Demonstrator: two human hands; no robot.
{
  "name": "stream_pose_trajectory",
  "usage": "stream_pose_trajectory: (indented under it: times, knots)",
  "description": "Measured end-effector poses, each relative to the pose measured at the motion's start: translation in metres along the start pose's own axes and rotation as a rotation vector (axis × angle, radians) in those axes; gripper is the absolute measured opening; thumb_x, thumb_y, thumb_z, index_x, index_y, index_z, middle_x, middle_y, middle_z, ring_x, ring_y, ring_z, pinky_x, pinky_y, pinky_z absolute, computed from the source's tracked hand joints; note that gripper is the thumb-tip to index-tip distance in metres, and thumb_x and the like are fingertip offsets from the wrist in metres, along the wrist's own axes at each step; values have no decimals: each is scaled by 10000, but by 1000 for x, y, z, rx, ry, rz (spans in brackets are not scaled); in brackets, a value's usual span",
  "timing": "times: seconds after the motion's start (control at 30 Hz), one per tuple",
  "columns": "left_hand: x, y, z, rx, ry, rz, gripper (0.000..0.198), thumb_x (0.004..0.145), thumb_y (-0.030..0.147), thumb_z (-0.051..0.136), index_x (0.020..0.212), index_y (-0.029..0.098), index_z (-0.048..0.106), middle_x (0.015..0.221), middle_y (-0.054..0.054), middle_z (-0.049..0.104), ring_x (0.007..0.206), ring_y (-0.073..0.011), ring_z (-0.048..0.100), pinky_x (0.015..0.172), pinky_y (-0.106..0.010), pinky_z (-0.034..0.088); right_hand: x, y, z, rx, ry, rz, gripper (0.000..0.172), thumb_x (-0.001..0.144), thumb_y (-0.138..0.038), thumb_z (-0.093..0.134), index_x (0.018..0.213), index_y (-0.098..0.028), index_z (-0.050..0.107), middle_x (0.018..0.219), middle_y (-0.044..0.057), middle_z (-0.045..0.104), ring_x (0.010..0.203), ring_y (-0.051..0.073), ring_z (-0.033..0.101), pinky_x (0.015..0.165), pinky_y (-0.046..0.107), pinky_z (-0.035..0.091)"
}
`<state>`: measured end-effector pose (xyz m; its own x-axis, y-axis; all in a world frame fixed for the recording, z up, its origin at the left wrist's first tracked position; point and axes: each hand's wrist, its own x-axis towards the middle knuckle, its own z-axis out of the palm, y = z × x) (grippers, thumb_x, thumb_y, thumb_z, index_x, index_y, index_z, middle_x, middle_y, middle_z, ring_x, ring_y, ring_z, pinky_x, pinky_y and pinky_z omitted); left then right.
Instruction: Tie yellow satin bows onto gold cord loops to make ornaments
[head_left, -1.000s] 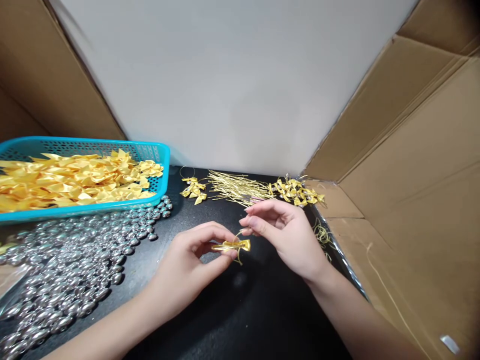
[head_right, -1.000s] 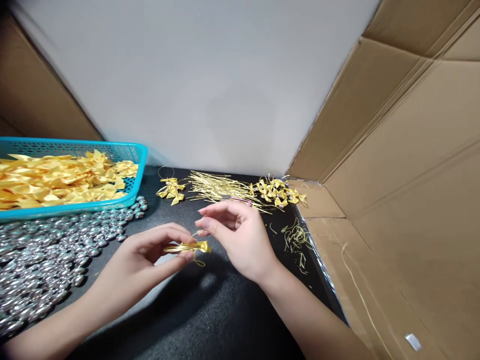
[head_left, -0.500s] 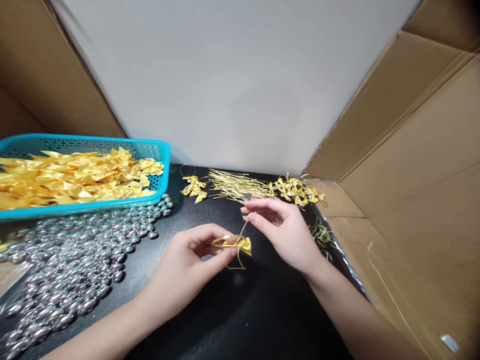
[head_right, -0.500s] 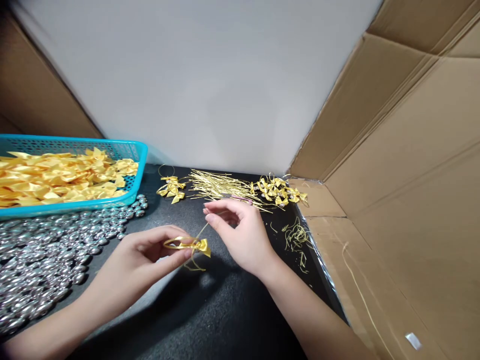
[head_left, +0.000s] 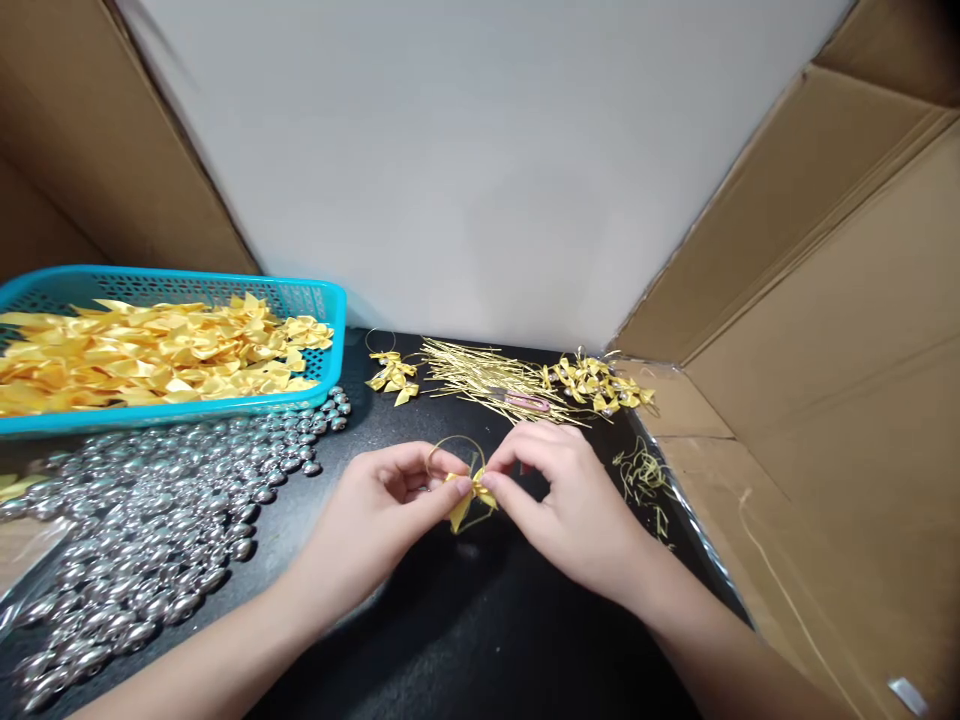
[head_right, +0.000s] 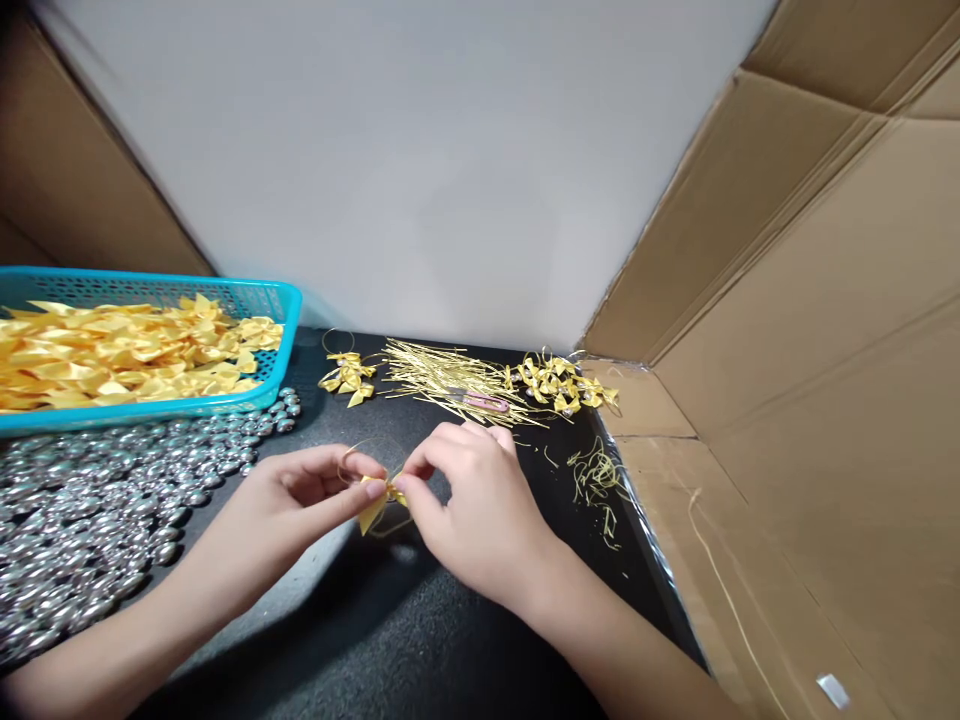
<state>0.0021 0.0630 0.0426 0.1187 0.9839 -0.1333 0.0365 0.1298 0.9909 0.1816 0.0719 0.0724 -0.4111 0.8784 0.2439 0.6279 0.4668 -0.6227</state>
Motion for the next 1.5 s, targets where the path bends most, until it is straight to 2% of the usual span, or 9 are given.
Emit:
stream_pose_trajectory:
  times: [0.23,0.57,0.8,0.97,1.07,1.17,1.27,1.37,1.5]
  knots:
    - [1,0,-1,-34,-17,13,131,712,307,760,729,179,739,670,-1,696,616,-115,606,583,-195,478,2,-1,-7,191,-47,32,149,871,-145,607,728,-186,607,757,-19,634,721,124,576,689,267,422]
    - [-7,2,1,108,145,182,75,722,247,740,701,182,709,655,2,705,601,-130,635,552,-193,510,-3,-5,-11,134,-80,-6,157,860,-128,608,721,-197,584,790,-31,650,789,135,591,774,303,404]
    - [-11,4,3,133,122,335,57,748,175,698,715,217,714,688,32,708,630,-112,658,581,-156,537,-7,-8,-9,19,117,-120,127,773,-115,674,745,-202,587,790,-27,645,798,157,580,817,347,378]
    - [-10,5,3,63,140,270,39,721,185,727,707,218,712,681,33,708,618,-109,655,570,-153,535,-11,-8,-1,-105,167,-166,84,776,-225,730,777,-208,648,797,-10,644,794,175,570,799,364,343]
    - [-8,5,2,18,124,210,42,699,211,753,705,211,711,678,24,709,610,-110,636,553,-158,521,-12,-8,6,-144,206,-142,145,795,-338,736,830,-215,668,815,5,663,815,195,580,814,380,328]
    - [-8,4,2,0,104,153,62,694,232,766,710,205,712,671,22,703,619,-107,620,572,-162,509,-12,-7,11,-145,222,-128,95,869,-276,657,801,-211,665,783,0,667,789,179,582,815,377,319]
    - [-9,4,2,8,112,131,77,687,250,771,707,201,715,677,18,702,637,-111,617,591,-170,501,-12,-8,11,-124,233,-138,154,885,-170,592,745,-200,649,739,-9,656,752,161,571,806,371,316]
    - [-8,3,0,-7,131,92,98,673,269,775,710,197,719,684,9,704,636,-115,610,595,-183,498,-10,-11,5,9,182,-110,142,826,-135,623,695,-189,619,711,-22,629,721,144,561,771,344,338]
    - [-4,1,-2,-64,165,20,121,665,287,784,712,197,718,677,13,688,637,-107,593,592,-176,491,-8,-12,-4,190,26,-22,133,760,-81,642,693,-187,598,747,-39,621,747,131,572,771,317,368]
